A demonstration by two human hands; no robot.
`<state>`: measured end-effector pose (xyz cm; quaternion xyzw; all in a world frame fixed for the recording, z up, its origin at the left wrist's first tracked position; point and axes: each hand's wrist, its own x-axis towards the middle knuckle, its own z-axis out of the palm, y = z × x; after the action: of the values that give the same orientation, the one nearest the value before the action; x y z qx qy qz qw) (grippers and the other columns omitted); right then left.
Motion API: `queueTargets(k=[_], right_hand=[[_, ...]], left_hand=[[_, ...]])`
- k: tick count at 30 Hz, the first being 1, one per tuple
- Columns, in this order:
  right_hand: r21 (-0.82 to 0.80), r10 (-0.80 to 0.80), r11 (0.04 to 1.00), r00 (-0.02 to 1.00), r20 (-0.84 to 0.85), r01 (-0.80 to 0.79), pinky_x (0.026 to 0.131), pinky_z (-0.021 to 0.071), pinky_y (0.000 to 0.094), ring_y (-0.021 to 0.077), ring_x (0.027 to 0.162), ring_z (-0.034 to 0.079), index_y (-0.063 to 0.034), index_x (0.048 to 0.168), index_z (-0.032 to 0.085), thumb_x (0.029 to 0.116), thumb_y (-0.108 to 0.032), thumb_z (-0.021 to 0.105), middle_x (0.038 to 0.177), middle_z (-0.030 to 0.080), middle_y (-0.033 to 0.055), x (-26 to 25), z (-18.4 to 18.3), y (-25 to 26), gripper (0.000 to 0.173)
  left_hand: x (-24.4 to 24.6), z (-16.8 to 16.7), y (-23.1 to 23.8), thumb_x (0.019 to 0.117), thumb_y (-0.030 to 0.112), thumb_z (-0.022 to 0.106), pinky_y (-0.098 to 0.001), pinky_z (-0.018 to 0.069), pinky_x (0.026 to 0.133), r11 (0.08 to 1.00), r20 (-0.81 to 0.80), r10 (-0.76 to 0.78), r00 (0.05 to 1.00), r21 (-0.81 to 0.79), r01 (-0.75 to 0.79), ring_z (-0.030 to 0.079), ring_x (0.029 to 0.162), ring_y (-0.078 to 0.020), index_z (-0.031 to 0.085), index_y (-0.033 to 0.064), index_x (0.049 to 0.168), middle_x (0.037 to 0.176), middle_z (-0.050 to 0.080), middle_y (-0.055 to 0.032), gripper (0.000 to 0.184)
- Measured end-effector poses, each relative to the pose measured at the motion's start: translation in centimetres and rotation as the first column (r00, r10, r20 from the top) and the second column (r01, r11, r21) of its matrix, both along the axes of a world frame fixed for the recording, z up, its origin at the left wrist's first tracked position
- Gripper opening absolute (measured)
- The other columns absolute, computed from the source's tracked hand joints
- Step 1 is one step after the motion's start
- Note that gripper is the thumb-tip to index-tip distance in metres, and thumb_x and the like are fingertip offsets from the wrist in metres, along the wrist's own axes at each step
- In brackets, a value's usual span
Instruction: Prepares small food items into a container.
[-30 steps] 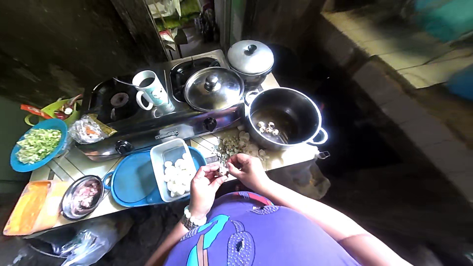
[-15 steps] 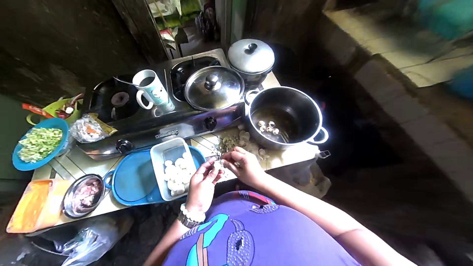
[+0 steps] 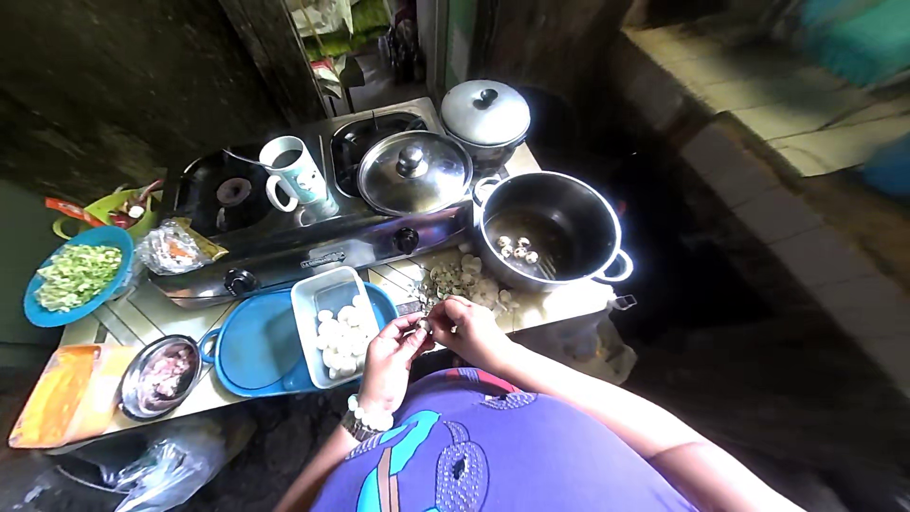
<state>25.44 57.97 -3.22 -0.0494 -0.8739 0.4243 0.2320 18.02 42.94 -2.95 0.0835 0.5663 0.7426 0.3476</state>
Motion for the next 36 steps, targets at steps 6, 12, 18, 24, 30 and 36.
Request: queueTargets(k=[6,12,18,24,30,36], right_hand=[[-0.068,-0.049,0.996,0.996,0.068,0.054,0.069,0.0529,0.0232,0.0141,0.073,0.065,0.0049,0.093,0.071,0.0927,-0.01,0.062,0.084,0.069,0.015,-0.3,0.4,0.6,0.017],[0.01,-0.046,0.999,0.908,0.416,0.045,0.102,0.0516,0.0398,0.0309,0.114,0.068,0.0039,0.126,0.068,0.1006,-0.001,0.049,0.123,0.07,0.0222,-1.6,-1.1,3.7,0.032],[-0.04,0.013,0.999,0.985,0.17,-0.006,0.08,0.0561,0.0264,0.0172,0.085,0.07,0.0007,0.108,0.076,0.0996,-0.019,0.061,0.099,0.073,0.0161,-1.1,0.2,2.4,0.026],[-0.197,0.128,0.974,0.99,0.064,-0.113,0.075,0.0541,0.0164,0.0032,0.078,0.067,-0.001,0.099,0.078,0.0958,-0.022,0.07,0.088,0.074,0.0082,-0.9,0.9,1.7,0.023],[-0.289,0.159,0.95,0.978,0.136,-0.114,0.073,0.0552,0.0159,0.0001,0.074,0.067,0.0011,0.097,0.077,0.0977,-0.016,0.065,0.087,0.074,0.0062,-0.7,1.3,1.8,0.021],[-0.138,0.089,0.988,0.991,0.1,-0.074,0.067,0.0522,0.0175,0.0039,0.069,0.065,0.0017,0.092,0.077,0.0921,-0.011,0.064,0.08,0.073,0.0097,-0.6,1.2,1.1,0.018]], left_hand=[[-0.4,0.1,-0.3,0.0979,-0.002,0.055,-0.0339,0.0612,0.084,0.993,0.024,-0.069,0.997,0.094,0.067,0.072,0.088,-0.0156,0.06,-0.0028,0.118,0.103,0.071,-0.0062,0.021],[-1.0,0.5,-0.6,0.1013,-0.003,0.047,-0.0306,0.0595,0.085,0.99,0.121,-0.08,0.989,0.123,0.065,0.071,0.089,-0.015,0.061,-0.0054,0.119,0.104,0.071,-0.0089,0.023],[-1.1,-0.2,-0.4,0.0901,-0.012,0.059,-0.028,0.0603,0.08,0.998,-0.011,-0.02,1.0,0.061,0.021,0.07,0.084,-0.0126,0.061,-0.009,0.122,0.103,0.071,-0.008,0.032],[-1.1,-0.6,-0.3,0.0857,-0.01,0.067,-0.0294,0.0622,0.079,0.999,-0.204,-0.023,0.979,0.018,0.027,0.071,0.087,-0.0128,0.065,-0.0076,0.119,0.114,0.068,-0.0087,0.033],[-1.2,-0.5,-0.6,0.0858,-0.011,0.067,-0.0288,0.0624,0.079,0.998,-0.198,-0.057,0.979,0.01,0.06,0.071,0.086,-0.0123,0.066,-0.0081,0.119,0.114,0.068,-0.0088,0.034],[-1.5,-0.7,-0.8,0.0859,-0.01,0.067,-0.0294,0.0625,0.078,0.997,-0.2,-0.083,0.976,-0.008,0.083,0.071,0.084,-0.0131,0.066,-0.0081,0.12,0.112,0.069,-0.009,0.034]])
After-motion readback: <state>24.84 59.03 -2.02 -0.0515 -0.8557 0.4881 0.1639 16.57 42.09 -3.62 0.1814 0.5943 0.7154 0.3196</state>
